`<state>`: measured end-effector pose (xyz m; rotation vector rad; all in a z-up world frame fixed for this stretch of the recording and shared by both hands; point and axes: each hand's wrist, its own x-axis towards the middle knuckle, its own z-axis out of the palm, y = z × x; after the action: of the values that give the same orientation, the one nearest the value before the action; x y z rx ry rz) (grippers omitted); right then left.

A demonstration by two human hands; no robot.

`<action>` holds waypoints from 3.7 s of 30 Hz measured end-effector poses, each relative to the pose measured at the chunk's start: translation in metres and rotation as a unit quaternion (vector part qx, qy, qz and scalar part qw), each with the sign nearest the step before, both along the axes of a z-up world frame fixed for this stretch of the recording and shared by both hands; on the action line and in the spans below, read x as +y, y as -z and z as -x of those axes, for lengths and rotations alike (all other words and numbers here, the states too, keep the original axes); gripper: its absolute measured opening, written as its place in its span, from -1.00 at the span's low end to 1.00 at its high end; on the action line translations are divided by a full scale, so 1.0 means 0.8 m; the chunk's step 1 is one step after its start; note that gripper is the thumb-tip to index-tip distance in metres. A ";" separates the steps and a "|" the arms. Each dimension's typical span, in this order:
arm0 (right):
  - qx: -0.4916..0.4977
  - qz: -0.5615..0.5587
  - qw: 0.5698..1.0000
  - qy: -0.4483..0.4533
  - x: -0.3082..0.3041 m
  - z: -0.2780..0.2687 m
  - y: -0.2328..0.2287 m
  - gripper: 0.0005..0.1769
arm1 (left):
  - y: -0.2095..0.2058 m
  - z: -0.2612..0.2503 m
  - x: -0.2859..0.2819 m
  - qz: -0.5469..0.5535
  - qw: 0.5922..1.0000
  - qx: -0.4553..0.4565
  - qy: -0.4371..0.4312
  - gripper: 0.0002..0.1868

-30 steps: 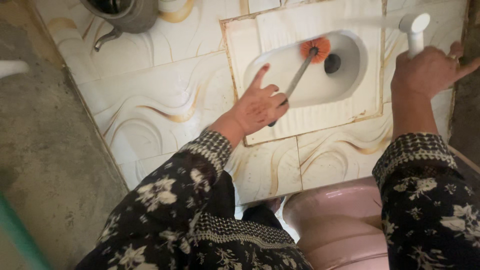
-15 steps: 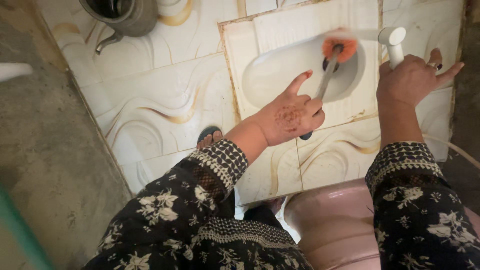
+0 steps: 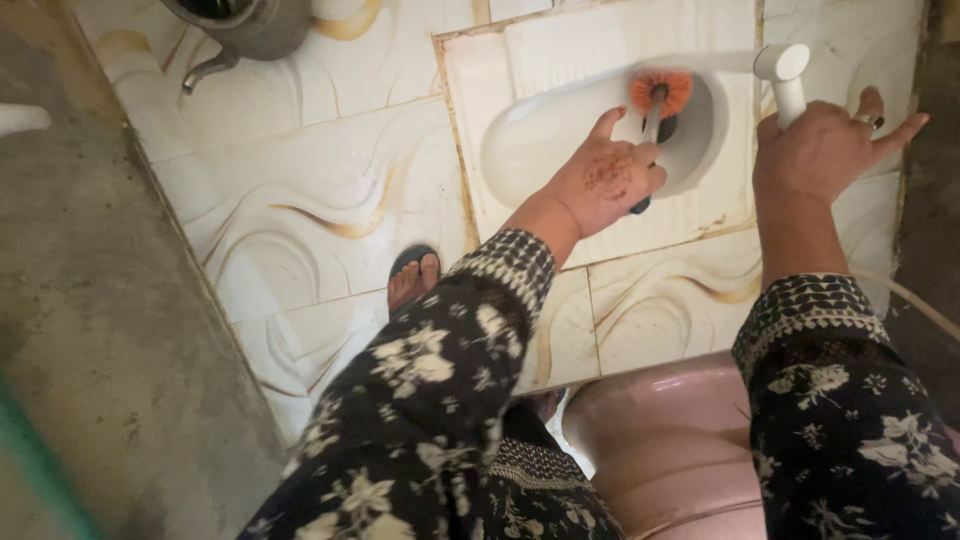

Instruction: The person scrubs a squat toilet with a long-handled brush and rinses it using a handheld bidet sprayer. The person repeatedly scrubs the bowl and surrounding tiles, then sprays water to rinse the area.

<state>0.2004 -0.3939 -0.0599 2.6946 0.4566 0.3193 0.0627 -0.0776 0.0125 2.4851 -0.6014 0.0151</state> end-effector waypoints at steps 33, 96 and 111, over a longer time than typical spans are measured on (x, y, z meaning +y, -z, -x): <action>0.098 -0.153 0.981 0.067 0.077 0.194 -0.228 -0.43 | -0.332 0.173 0.027 0.001 0.995 0.020 -0.094 -0.71; -0.005 -0.380 0.898 0.224 -0.051 0.147 -0.619 -0.33 | -0.753 -0.032 -0.003 -0.050 0.998 0.037 -0.009 -0.71; 0.031 -0.536 0.788 0.300 -0.195 0.121 -0.653 -0.33 | -0.769 -0.082 -0.147 -0.099 0.990 0.095 -0.027 -0.76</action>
<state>0.1036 -0.5500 0.4628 3.7026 -0.8713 0.3630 0.1284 -0.1951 0.6281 2.6548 -0.4747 -0.2695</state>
